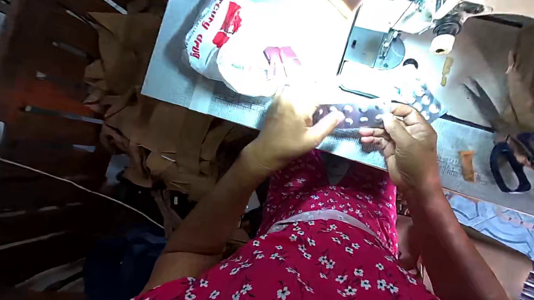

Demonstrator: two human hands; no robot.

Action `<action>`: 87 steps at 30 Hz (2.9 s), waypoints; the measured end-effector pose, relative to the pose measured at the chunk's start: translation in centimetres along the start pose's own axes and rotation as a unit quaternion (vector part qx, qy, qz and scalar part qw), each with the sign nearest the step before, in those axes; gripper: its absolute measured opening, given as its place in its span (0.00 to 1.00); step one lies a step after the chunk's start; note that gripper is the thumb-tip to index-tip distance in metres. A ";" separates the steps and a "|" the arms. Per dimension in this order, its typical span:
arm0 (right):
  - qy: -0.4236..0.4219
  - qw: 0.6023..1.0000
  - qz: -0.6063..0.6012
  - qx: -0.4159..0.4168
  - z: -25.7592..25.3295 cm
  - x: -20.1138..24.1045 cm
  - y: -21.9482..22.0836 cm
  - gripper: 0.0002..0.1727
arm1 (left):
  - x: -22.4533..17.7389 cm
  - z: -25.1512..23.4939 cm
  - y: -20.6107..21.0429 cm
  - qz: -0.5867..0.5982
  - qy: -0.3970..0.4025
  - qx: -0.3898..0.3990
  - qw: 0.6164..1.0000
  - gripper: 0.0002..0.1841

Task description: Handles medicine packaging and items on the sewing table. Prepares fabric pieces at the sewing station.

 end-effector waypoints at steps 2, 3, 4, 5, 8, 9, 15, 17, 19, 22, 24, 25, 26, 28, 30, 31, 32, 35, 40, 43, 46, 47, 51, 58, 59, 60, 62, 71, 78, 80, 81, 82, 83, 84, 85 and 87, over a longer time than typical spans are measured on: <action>-0.101 0.995 0.001 0.027 0.2 0.1 -0.4 0.10 | 0.2 0.4 1.5 0.031 0.017 0.030 0.999 0.18; -0.157 0.987 0.004 0.032 0.3 0.0 -0.7 0.10 | 0.2 0.5 1.8 0.027 0.050 0.001 0.998 0.12; -0.202 0.979 0.001 0.030 0.3 -0.1 -1.2 0.12 | 0.2 0.7 2.0 0.014 0.096 -0.044 0.994 0.08; -0.227 0.974 0.001 0.023 0.4 -0.3 -1.6 0.12 | 0.3 1.0 2.3 0.000 0.133 -0.089 0.987 0.06; -0.228 0.974 -0.005 0.003 0.5 -1.0 -2.2 0.14 | 0.3 1.8 2.6 -0.032 0.192 -0.162 0.967 0.07; -0.230 0.973 0.004 -0.002 0.6 -1.0 -2.3 0.15 | 0.3 1.9 2.8 -0.035 0.196 -0.171 0.965 0.07; -0.406 0.879 0.251 -0.009 1.4 -0.2 -2.1 0.12 | -0.4 1.6 3.5 -0.037 0.152 -0.085 0.984 0.06; -0.389 0.879 0.274 -0.010 1.5 0.3 -2.0 0.09 | -1.9 1.1 3.5 -0.046 0.124 0.033 0.991 0.10; -0.321 0.904 0.280 0.023 1.0 0.7 -1.7 0.11 | -2.9 0.5 3.7 -0.027 0.108 0.072 0.991 0.15; -0.203 0.939 0.268 0.069 -0.2 1.2 -1.2 0.10 | -2.0 -0.5 4.4 0.057 0.027 0.100 0.993 0.11; -0.134 0.953 0.260 0.076 -1.2 1.5 -0.9 0.09 | -0.9 -1.2 4.8 0.092 -0.049 0.133 0.986 0.10; -0.117 0.958 0.252 0.076 -1.6 1.4 -0.7 0.09 | -0.5 -1.4 4.9 0.097 -0.076 0.145 0.982 0.10; -0.107 0.962 0.242 0.074 -1.9 1.3 -0.5 0.09 | -0.1 -1.6 5.0 0.098 -0.090 0.151 0.980 0.10; -0.103 0.966 0.227 0.065 -2.5 1.0 -0.1 0.06 | 0.3 -1.7 5.2 0.089 -0.101 0.157 0.978 0.10; -0.106 0.970 0.212 0.054 -2.9 0.7 0.1 0.04 | 0.4 -1.8 5.2 0.074 -0.106 0.161 0.979 0.10; -0.107 0.971 0.207 0.050 -3.1 0.5 0.2 0.04 | 0.4 -1.9 5.2 0.068 -0.108 0.161 0.979 0.10; -0.110 0.973 0.199 0.047 -3.2 0.4 0.3 0.04 | 0.5 -1.9 5.2 0.064 -0.108 0.159 0.979 0.10; -0.141 0.973 0.179 0.031 -3.3 0.2 0.4 0.04 | 0.3 -1.8 5.4 0.066 -0.098 0.145 0.982 0.10; -0.174 0.968 0.180 -0.011 -3.3 -0.2 0.6 0.01 | -0.4 -0.9 6.1 0.049 -0.043 0.061 0.996 0.08; -0.188 0.962 0.193 -0.038 -3.3 -0.5 0.8 0.02 | -0.8 -0.4 6.5 0.020 -0.028 0.006 0.999 0.06; -0.200 0.957 0.203 -0.050 -3.6 -0.4 0.8 0.03 | -1.0 -0.4 6.5 0.022 -0.019 -0.025 0.999 0.05; -0.204 0.957 0.201 -0.046 -3.7 -0.4 0.7 0.03 | -0.9 -0.4 6.5 0.040 -0.026 -0.025 0.999 0.05; -0.120 0.986 0.119 0.001 -3.9 -0.1 0.7 0.04 | 0.1 -0.9 6.5 0.170 -0.111 0.011 0.979 0.05; 0.071 0.996 -0.053 0.016 -3.3 0.0 1.4 0.13 | 0.1 -1.5 5.3 0.172 -0.107 0.080 0.976 0.06; 0.097 0.993 -0.060 0.021 -3.2 0.0 1.5 0.14 | 0.1 -1.4 5.3 0.167 -0.101 0.085 0.977 0.05; 0.126 0.989 -0.067 0.029 -3.1 0.1 1.6 0.13 | 0.1 -1.3 5.3 0.169 -0.098 0.087 0.977 0.06; 0.190 0.977 -0.085 0.042 -2.9 0.5 1.7 0.12 | 0.2 -1.1 5.3 0.181 -0.102 0.092 0.974 0.07; -0.203 0.902 0.379 0.037 -2.9 1.7 0.3 0.12 | 2.5 -3.6 5.0 0.026 -0.115 0.089 0.989 0.12; -0.396 0.734 0.548 0.068 -1.2 0.2 1.6 0.08 | 3.3 -6.6 7.0 -0.245 -0.141 0.123 0.951 0.18; -0.394 0.735 0.547 0.069 -0.9 0.2 1.2 0.09 | 3.3 -6.1 7.4 -0.227 -0.102 0.083 0.965 0.21; -0.394 0.737 0.544 0.069 -0.8 0.1 1.0 0.10 | 3.1 -5.8 7.4 -0.208 -0.082 0.066 0.973 0.21; -0.396 0.740 0.540 0.066 -0.8 0.0 0.9 0.10 | 2.7 -5.5 7.3 -0.186 -0.057 0.046 0.980 0.21; -0.396 0.744 0.534 0.063 -0.7 0.0 0.7 0.10 | 2.2 -5.3 7.3 -0.161 -0.029 0.027 0.986 0.19; -0.396 0.749 0.527 0.062 -0.7 0.0 0.5 0.11 | 1.6 -5.0 7.5 -0.135 -0.003 0.010 0.991 0.17; -0.399 0.753 0.519 0.060 -0.6 0.0 0.3 0.11 | 1.0 -4.9 7.7 -0.111 0.011 0.011 0.994 0.15; -0.413 0.759 0.499 0.059 -0.6 -0.1 0.0 0.12 | 0.0 -5.1 8.8 -0.067 -0.017 0.074 0.995 0.14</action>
Point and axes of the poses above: each hand's wrist, its own z-axis away from the middle knuckle, its own y-axis out of the palm, x = y × z, the point moved 5 cm from there along -z, towards the middle knuckle, and after that the axes turned 9 degrees about -x, right-handed, at the moved point
